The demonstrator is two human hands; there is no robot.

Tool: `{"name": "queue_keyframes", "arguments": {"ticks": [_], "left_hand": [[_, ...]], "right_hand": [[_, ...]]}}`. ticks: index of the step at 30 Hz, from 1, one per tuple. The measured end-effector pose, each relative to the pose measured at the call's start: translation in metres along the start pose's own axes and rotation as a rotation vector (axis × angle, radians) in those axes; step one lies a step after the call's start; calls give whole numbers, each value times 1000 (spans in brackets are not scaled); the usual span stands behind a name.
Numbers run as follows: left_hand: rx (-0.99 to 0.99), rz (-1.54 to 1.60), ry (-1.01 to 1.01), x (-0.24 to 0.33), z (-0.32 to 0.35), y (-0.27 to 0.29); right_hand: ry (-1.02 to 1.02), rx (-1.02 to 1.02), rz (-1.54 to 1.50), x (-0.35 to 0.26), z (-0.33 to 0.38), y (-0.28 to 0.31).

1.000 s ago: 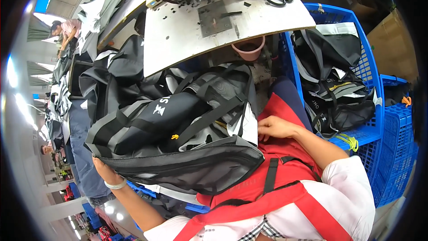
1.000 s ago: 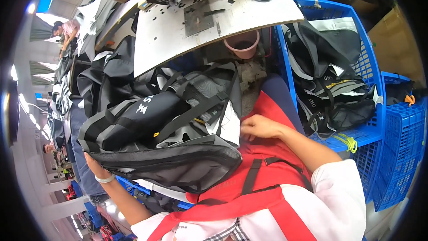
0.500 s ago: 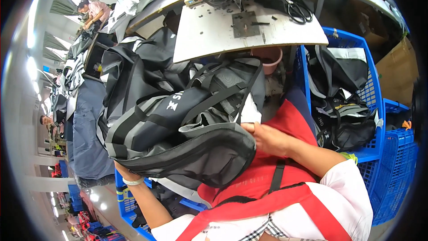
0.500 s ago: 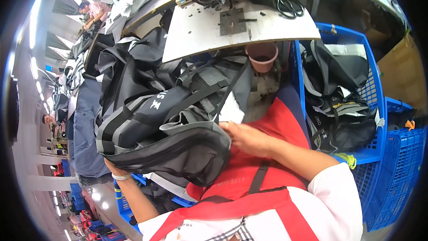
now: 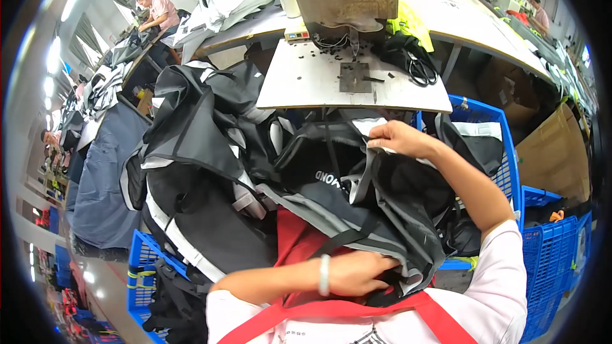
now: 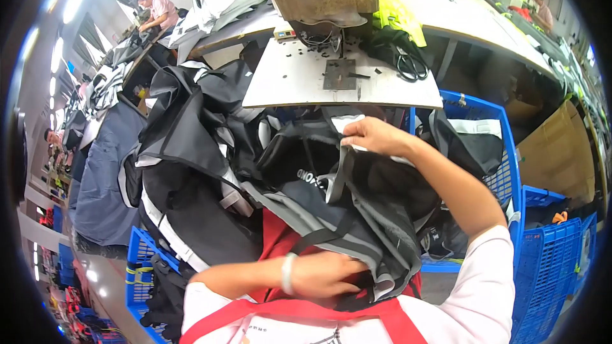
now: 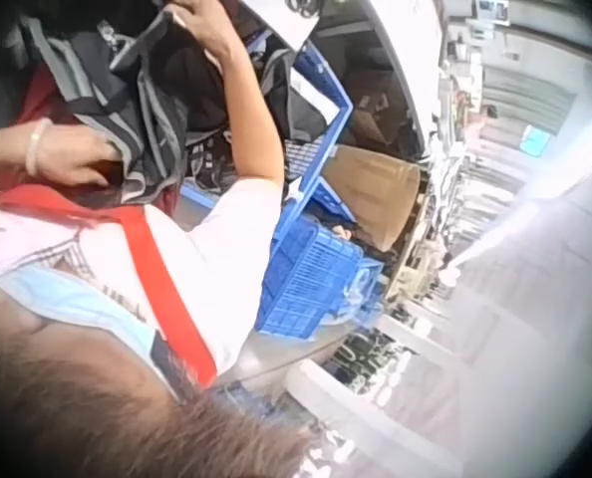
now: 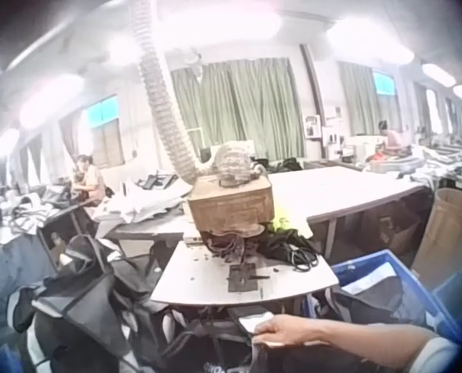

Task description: Operating an industrial sewing machine to assemble fabric bag components.

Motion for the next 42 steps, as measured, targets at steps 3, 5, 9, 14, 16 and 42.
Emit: {"name": "queue_keyframes", "arguments": {"ticks": [3, 5, 9, 14, 16, 42], "left_hand": [[137, 272, -155, 20, 41, 63], [577, 7, -178, 22, 49, 119], [611, -674, -197, -29, 7, 166], [631, -572, -276, -60, -28, 171], [559, -345, -247, -63, -39, 182], [827, 152, 52, -109, -69, 335]], "right_hand": [[11, 55, -5, -28, 25, -15], [15, 59, 96, -33, 38, -28], [12, -21, 233, -78, 48, -40], [-18, 66, 96, -74, 55, -14], [-71, 88, 39, -73, 53, -6], [77, 485, 88, 18, -68, 105]]}}
Point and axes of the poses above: each hand's wrist, its own z-axis away from the middle knuckle, its own y-axis out of the back of the hand, x = y × z, the point moved 4 cm from there along -z, towards the middle knuckle, and after that the axes turned 7 degrees about y, right-handed, at the moved point
